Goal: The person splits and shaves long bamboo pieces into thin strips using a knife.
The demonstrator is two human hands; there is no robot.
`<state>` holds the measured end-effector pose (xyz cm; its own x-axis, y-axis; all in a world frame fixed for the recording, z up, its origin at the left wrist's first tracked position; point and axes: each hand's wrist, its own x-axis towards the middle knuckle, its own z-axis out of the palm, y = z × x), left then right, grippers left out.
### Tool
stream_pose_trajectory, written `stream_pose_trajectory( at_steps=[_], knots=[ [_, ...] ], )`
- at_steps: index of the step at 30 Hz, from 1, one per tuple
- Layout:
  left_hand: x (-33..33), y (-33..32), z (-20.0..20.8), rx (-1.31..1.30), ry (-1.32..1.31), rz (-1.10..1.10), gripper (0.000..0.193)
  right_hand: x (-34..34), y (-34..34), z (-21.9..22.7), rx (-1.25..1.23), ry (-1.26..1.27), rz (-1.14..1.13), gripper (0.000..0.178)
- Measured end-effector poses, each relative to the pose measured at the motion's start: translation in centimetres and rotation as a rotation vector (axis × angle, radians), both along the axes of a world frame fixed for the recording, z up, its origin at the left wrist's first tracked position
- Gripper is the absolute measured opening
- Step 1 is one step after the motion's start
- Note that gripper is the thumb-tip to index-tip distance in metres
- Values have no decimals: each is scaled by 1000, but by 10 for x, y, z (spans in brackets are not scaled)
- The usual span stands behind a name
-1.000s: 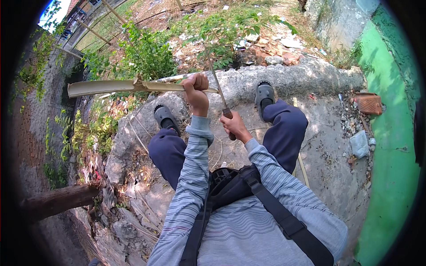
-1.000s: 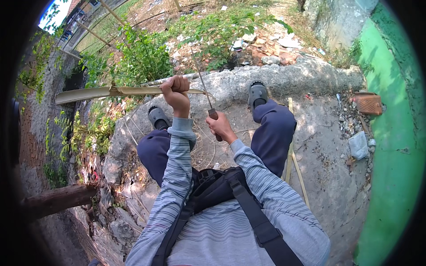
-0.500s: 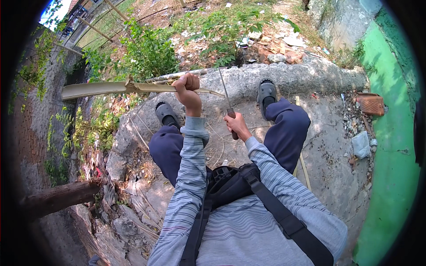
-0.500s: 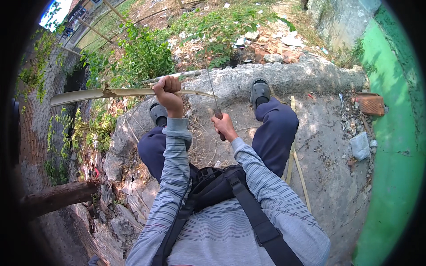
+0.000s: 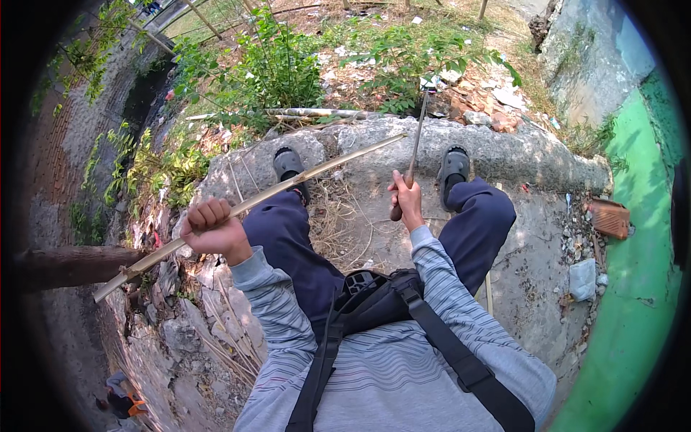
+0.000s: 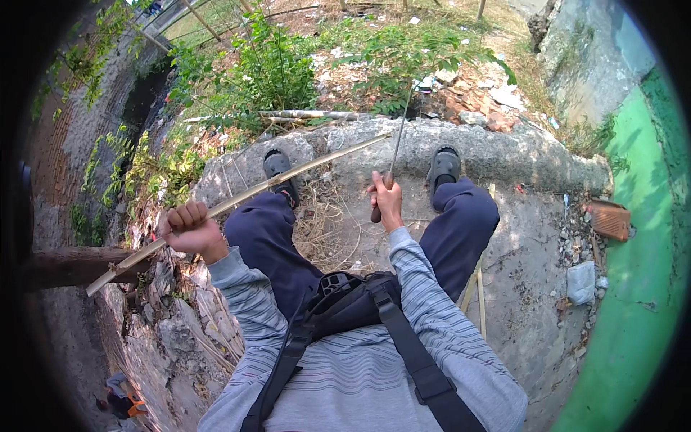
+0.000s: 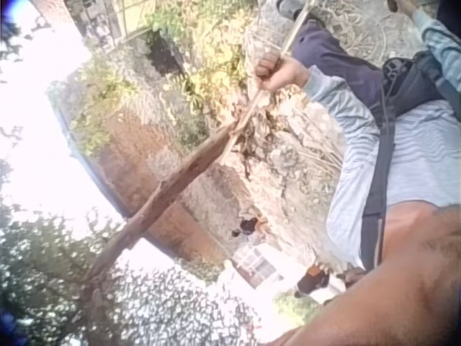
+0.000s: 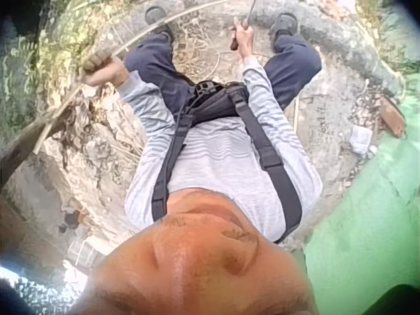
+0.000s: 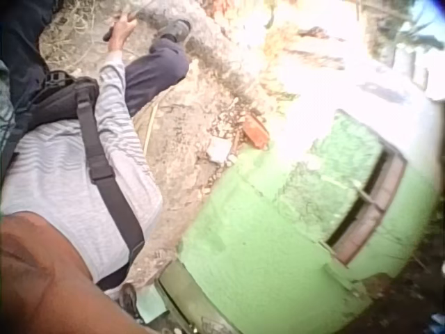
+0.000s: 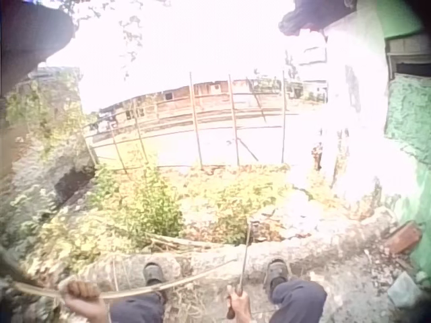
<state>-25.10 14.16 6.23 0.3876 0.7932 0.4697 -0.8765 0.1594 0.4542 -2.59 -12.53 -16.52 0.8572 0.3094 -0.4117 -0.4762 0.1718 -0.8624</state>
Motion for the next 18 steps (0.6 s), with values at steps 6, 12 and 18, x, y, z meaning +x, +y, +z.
stream_pose_trajectory(
  at_steps=[6,12,18],
  knots=[
    [-80,2,-12,-76,-127,53,39,13,18,69,250,-172,0,27],
    [-102,-6,-35,-231,-171,69,37,12,16,123,368,-240,-35,25],
    [-108,-16,-40,-452,144,55,40,20,4,158,404,-276,-31,28]
  ],
)
